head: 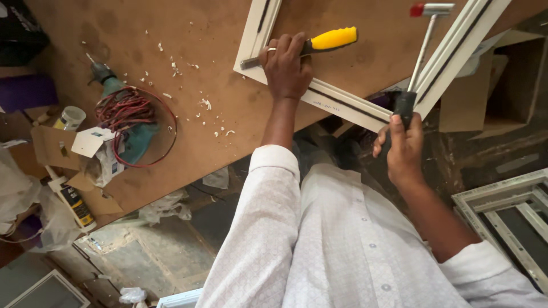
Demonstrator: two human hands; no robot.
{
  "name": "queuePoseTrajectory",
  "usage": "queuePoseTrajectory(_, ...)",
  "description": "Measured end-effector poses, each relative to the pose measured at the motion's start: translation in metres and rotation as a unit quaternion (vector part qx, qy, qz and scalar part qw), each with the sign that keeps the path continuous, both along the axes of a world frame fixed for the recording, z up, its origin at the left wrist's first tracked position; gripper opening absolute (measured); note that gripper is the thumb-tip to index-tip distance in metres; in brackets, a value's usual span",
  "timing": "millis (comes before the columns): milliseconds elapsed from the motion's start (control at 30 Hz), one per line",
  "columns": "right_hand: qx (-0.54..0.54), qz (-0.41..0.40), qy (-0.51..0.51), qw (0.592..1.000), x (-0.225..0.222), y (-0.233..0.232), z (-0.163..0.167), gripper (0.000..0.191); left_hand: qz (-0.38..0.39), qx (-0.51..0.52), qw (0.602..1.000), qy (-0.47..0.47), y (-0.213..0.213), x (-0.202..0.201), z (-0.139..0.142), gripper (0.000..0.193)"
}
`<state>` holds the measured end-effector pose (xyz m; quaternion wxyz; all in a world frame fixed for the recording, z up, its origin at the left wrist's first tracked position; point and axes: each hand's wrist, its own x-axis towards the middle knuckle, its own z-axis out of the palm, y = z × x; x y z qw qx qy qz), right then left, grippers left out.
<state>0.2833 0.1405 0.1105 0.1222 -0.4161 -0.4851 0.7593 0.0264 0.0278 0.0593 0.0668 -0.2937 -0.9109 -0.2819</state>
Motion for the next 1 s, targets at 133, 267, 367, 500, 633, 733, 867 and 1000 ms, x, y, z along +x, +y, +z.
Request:
queuePoseTrajectory(133,0.028,0.033,0.006,0.999,0.003,-0.006,0.003,0.027,0.01,0.004,1.0,-0.007,0.0,-0.001,-0.001,0.035)
queuePoseTrajectory(267,0.04,0.04,0.03,0.998,0.0,-0.012,0.008,0.024,0.022,-0.007,0.999,-0.024,0.0,-0.001,-0.002,0.033)
queuePoseTrajectory(367,0.032,0.1,-0.02,0.994,-0.004,-0.01,0.012,0.023,0.025,0.007,1.0,-0.006,0.0,-0.001,-0.004,0.034)
queuePoseTrajectory(500,0.049,0.042,0.025,0.998,-0.006,-0.015,0.015,0.026,0.024,0.014,1.0,0.007,0.0,-0.001,-0.004,0.036)
queuePoseTrajectory(633,0.042,0.097,-0.024,0.994,-0.005,-0.017,0.011,0.027,0.027,0.002,0.999,-0.017,0.0,-0.001,-0.004,0.033)
queuePoseTrajectory(733,0.055,0.073,0.002,0.996,-0.004,-0.017,0.007,0.028,0.028,0.005,1.0,-0.014,0.001,-0.002,-0.003,0.033)
queuePoseTrajectory(867,0.038,0.068,-0.024,0.997,-0.003,-0.018,0.008,0.029,0.02,0.01,1.0,-0.014,0.001,-0.001,-0.001,0.033)
queuePoseTrajectory(1000,-0.015,0.106,-0.028,0.994,-0.005,-0.021,0.01,0.029,0.021,0.008,1.0,-0.004,-0.001,-0.001,-0.001,0.036)
